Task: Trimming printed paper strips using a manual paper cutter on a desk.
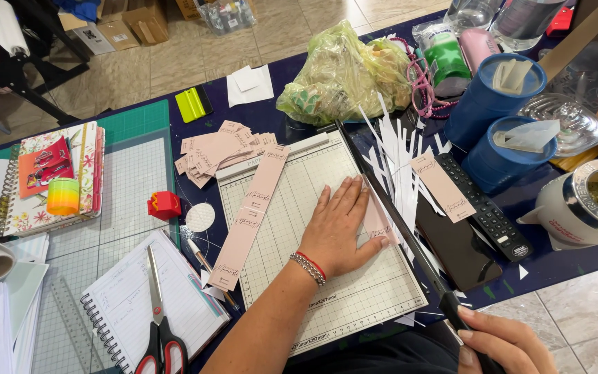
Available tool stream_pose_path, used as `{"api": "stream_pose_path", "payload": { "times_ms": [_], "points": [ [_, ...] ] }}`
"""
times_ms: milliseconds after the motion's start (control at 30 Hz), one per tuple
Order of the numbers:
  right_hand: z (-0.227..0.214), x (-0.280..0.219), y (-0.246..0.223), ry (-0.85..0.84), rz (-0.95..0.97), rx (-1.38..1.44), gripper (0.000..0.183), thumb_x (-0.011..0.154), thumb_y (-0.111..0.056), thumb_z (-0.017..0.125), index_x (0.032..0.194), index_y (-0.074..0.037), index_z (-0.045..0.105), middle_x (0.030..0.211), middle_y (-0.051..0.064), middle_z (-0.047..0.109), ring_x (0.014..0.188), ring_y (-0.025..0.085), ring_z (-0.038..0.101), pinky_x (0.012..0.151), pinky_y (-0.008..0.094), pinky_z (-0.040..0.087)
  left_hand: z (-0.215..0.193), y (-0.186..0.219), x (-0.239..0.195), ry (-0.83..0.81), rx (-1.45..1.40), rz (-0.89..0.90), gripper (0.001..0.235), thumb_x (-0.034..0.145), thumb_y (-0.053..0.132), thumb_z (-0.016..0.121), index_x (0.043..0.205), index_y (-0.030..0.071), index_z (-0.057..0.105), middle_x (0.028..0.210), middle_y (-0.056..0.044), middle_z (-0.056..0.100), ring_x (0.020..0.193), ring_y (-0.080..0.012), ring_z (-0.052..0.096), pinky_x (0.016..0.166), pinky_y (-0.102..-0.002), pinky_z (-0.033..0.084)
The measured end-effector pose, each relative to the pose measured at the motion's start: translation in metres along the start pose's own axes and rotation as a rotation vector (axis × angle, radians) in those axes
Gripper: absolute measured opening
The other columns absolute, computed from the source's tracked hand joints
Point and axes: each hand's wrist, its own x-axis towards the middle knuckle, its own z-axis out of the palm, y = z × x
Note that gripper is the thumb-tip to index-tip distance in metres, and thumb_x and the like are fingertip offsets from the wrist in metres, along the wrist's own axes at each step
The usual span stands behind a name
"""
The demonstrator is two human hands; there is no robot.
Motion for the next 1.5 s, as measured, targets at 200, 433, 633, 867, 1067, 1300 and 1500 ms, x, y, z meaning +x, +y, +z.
{"api": "stream_pose_path", "payload": {
  "times_ms": [200, 433, 633, 867, 1067, 1300, 1500],
  "points": [
    [-0.002, 0.000, -0.004, -0.027, 0.015, -0.032, 0.006, 0.092, -0.007, 0.063, 0.092, -0.007, 0.069, 0.114, 0.011, 0.075, 0.094, 0.014, 0.074, 0.091, 0.026, 0.058, 0.000, 0.000, 0.000, 0.006, -0.012, 0.010, 0.096, 0.094, 0.071, 0.034, 0.160, 0.003, 0.020, 0.170, -0.018, 0.012, 0.157, -0.0302, 0.008, 0.126, -0.050, -0.002],
    [0.003, -0.006, 0.011, 0.016, -0.035, 0.023, 0.005, 0.091, -0.005, 0.065, 0.093, -0.008, 0.068, 0.113, 0.013, 0.074, 0.091, 0.017, 0.072, 0.086, 0.025, 0.057, 0.000, 0.000, 0.000, 0.007, 0.014, 0.004, 0.096, 0.094, 0.072, 0.030, 0.160, 0.003, 0.018, 0.170, -0.017, 0.012, 0.157, -0.0295, 0.008, 0.126, -0.050, -0.003],
    [0.004, -0.007, 0.013, 0.028, -0.047, 0.031, 0.004, 0.091, -0.008, 0.065, 0.094, -0.009, 0.068, 0.113, 0.014, 0.074, 0.092, 0.017, 0.072, 0.086, 0.025, 0.055, 0.002, 0.000, 0.000, 0.017, 0.013, -0.002, 0.095, 0.094, 0.071, 0.032, 0.160, 0.004, 0.019, 0.170, -0.017, 0.013, 0.157, -0.0291, 0.008, 0.126, -0.050, -0.002],
    [0.004, -0.005, 0.011, 0.023, -0.044, 0.045, 0.004, 0.090, -0.009, 0.065, 0.092, -0.007, 0.067, 0.112, 0.017, 0.073, 0.096, 0.020, 0.074, 0.091, 0.028, 0.057, 0.002, -0.002, 0.000, 0.036, 0.024, 0.010, 0.095, 0.094, 0.071, 0.033, 0.160, 0.004, 0.020, 0.169, -0.017, 0.014, 0.157, -0.0295, 0.010, 0.126, -0.050, -0.001],
    [0.000, -0.007, 0.005, -0.024, 0.009, -0.017, 0.008, 0.093, -0.012, 0.064, 0.095, -0.012, 0.072, 0.114, 0.008, 0.074, 0.094, 0.014, 0.073, 0.086, 0.022, 0.056, 0.002, -0.001, 0.002, 0.031, 0.003, -0.009, 0.097, 0.090, 0.071, 0.041, 0.159, 0.004, 0.026, 0.168, -0.018, 0.019, 0.156, -0.0309, 0.015, 0.125, -0.052, 0.005],
    [0.006, -0.010, 0.001, 0.028, -0.015, -0.065, 0.006, 0.093, -0.012, 0.067, 0.092, -0.013, 0.073, 0.109, 0.005, 0.074, 0.087, 0.010, 0.073, 0.079, 0.019, 0.056, 0.000, -0.001, 0.006, 0.009, 0.022, -0.011, 0.100, 0.089, 0.076, 0.040, 0.157, 0.003, 0.029, 0.167, -0.020, 0.022, 0.155, -0.0331, 0.018, 0.124, -0.054, 0.010],
    [0.012, -0.020, 0.015, 0.014, -0.028, -0.062, 0.006, 0.093, -0.011, 0.066, 0.093, -0.012, 0.072, 0.110, 0.007, 0.074, 0.090, 0.012, 0.074, 0.084, 0.021, 0.058, 0.003, -0.002, 0.007, 0.009, 0.011, -0.007, 0.097, 0.090, 0.072, 0.042, 0.157, 0.003, 0.030, 0.167, -0.019, 0.021, 0.155, -0.0321, 0.016, 0.124, -0.053, 0.008]
  ]
}}
